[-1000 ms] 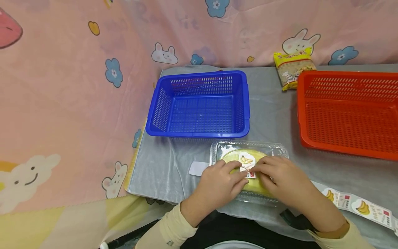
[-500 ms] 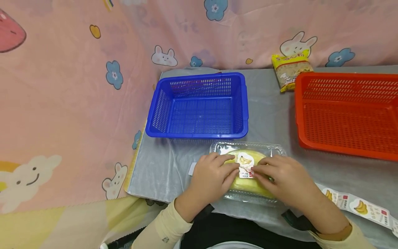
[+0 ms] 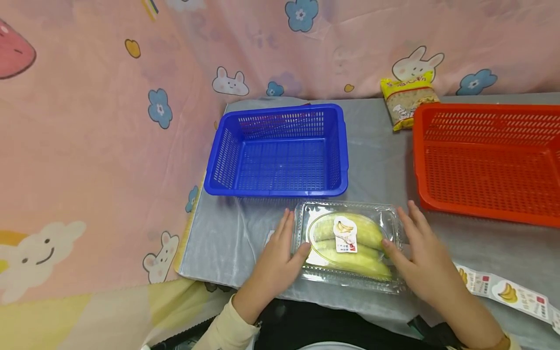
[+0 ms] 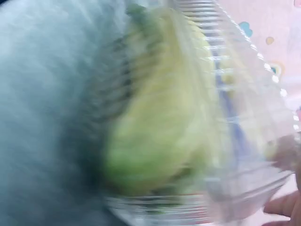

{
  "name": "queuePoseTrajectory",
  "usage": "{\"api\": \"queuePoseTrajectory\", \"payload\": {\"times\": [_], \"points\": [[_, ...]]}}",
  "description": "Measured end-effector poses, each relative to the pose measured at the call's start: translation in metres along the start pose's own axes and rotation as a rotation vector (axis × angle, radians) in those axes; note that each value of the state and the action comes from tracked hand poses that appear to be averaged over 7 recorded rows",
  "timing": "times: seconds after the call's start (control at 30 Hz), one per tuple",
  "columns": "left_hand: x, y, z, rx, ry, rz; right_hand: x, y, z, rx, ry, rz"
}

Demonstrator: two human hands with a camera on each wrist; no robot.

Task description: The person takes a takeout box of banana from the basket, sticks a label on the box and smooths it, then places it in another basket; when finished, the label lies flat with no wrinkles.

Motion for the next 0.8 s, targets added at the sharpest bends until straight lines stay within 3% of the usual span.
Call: {"api": "queuePoseTrajectory", "payload": {"times": [0.1, 0.23, 0.4, 0.57, 0.8], "points": [[-0.004, 0.008, -0.006, -0.011, -0.024, -0.118, 0.010, 0.008, -0.008, -0.042, 0.053, 0.100], [-0.004, 0.015, -0.009, -0.027, -0.010, -0.212, 0.017, 0.017, -0.013, -0.068, 0.093, 0.199], [-0.001, 0.018, -0.011, -0.030, 0.000, -0.235, 0.016, 0.020, -0.015, -0.061, 0.068, 0.227], [0.003, 0.018, -0.014, -0.041, -0.032, -0.247, 0.011, 0.017, -0.016, -0.047, 0.062, 0.210], [0.021, 0.007, -0.020, -0.051, -0.068, -0.272, 0.000, 0.002, -0.021, -0.050, 0.061, 0.173]]}}
Point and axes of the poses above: each hand's wrist, its own z-axis towards the middle knuckle, its own y-axis out of the palm, x = y × z, the point moved 8 cm from there along z, towards the middle knuckle, and after that the axes turned 13 degrees about y, right-handed, at the moved point
